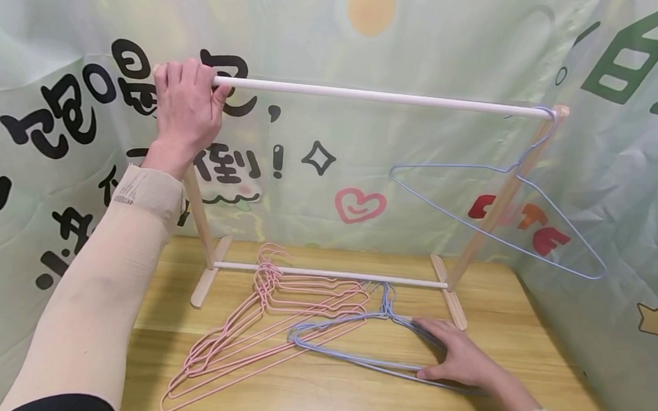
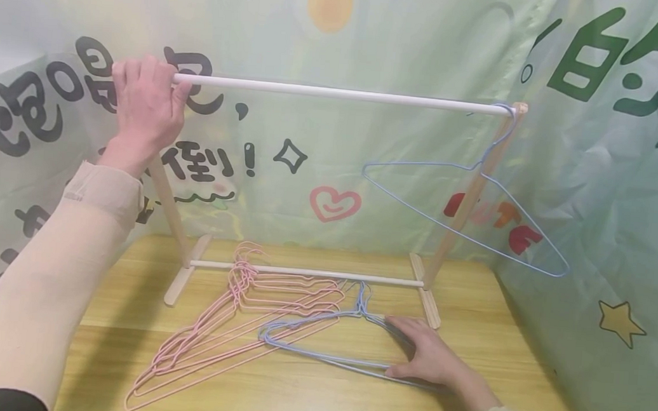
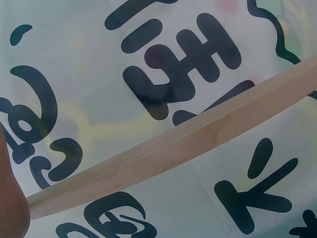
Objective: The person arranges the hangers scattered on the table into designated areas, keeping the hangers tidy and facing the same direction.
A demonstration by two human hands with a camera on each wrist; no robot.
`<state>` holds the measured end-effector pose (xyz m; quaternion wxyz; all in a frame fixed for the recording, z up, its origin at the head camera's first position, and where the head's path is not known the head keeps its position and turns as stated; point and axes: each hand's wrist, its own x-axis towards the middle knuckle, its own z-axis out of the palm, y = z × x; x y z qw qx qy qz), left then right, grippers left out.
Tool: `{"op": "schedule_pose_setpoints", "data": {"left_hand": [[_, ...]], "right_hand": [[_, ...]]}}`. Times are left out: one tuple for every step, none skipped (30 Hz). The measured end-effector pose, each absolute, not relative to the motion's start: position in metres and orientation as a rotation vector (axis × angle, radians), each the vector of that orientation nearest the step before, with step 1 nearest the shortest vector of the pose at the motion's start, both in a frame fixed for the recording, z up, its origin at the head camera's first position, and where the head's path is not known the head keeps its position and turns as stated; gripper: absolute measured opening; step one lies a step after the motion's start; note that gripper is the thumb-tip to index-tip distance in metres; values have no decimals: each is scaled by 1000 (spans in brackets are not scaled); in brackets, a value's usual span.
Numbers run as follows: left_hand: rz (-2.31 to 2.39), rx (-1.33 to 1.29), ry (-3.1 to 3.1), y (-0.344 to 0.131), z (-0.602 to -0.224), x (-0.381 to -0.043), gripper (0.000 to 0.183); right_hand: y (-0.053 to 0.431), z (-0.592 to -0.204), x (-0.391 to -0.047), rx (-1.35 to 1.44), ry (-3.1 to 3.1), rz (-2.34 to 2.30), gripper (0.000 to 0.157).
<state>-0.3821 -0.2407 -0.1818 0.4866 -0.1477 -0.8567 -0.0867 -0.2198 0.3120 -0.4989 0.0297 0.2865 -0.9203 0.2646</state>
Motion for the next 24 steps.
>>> {"op": "schedule_pose_setpoints", "data": {"left_hand": [[-212, -359, -2085, -241, -182, -382, 52], [-212, -358, -2085, -241, -182, -382, 52], [-213, -358, -2085, -241, -182, -382, 52], [-214, -359, -2084, -240, -182, -383, 52], [-215, -359, -2082, -240, -182, -383, 52], [-215, -360, -2081, -240, -182, -383, 52], [-216, -361, -2080, -240, -183, -383, 52], [-216, -361, -2079, -240, -183, -383, 51], [-216, -362, -2079, -240, -183, -384, 51], [-216, -362, -2080, -240, -183, -384, 51], [-216, -362, -2081, -240, -183, -384, 51], [-215, -361, -2082, -240, -183, -384, 52], [-215, -360, -2083, -240, -183, -384, 52], [-214, -360, -2084, -240, -183, -384, 52], [-215, -360, -2084, -240, -183, -384, 52], [-215, -359, -2084, -240, -183, -383, 52], [-216, -359, -2083, -240, -183, -383, 52], [-216, -359, -2084, -240, -183, -383, 52], [-218, -360, -2085, -240, -183, -383, 52], [-219, -360, -2086, -240, -183, -383, 52], [-219, -359, -2089, -240, -183, -383, 53], [-220, -359, -2092, -240, -183, -383, 53], [-221, -359, -2095, -240, -182, -382, 53], [-220, -358, -2097, -240, -182, -382, 53]], "right_hand": [[312, -498, -219, 875, -2839, 820, 100], [312, -498, -218, 866, -2842, 823, 100], [312, -497, -218, 864, -2844, 825, 100], [312, -497, -218, 862, -2850, 820, 100], [312, -497, -218, 857, -2855, 821, 100], [312, -497, -218, 850, -2864, 820, 101], [312, -498, -218, 849, -2868, 818, 100], [312, -498, -219, 853, -2868, 814, 100], [313, -499, -219, 860, -2863, 811, 100], [313, -499, -220, 862, -2858, 807, 99], [313, -500, -220, 865, -2852, 805, 98], [314, -500, -221, 872, -2844, 801, 97], [314, -501, -221, 876, -2837, 799, 96], [315, -501, -220, 878, -2833, 799, 96], [315, -501, -220, 879, -2830, 805, 95], [315, -501, -219, 877, -2831, 811, 95], [316, -501, -219, 876, -2832, 820, 96], [315, -500, -218, 872, -2833, 828, 96], [315, -500, -217, 868, -2833, 836, 96], [315, -499, -217, 864, -2832, 840, 96], [315, -499, -216, 862, -2829, 843, 96], [314, -498, -216, 861, -2825, 845, 97], [314, -497, -215, 862, -2819, 849, 97], [314, -496, -215, 862, -2810, 850, 97]]}}
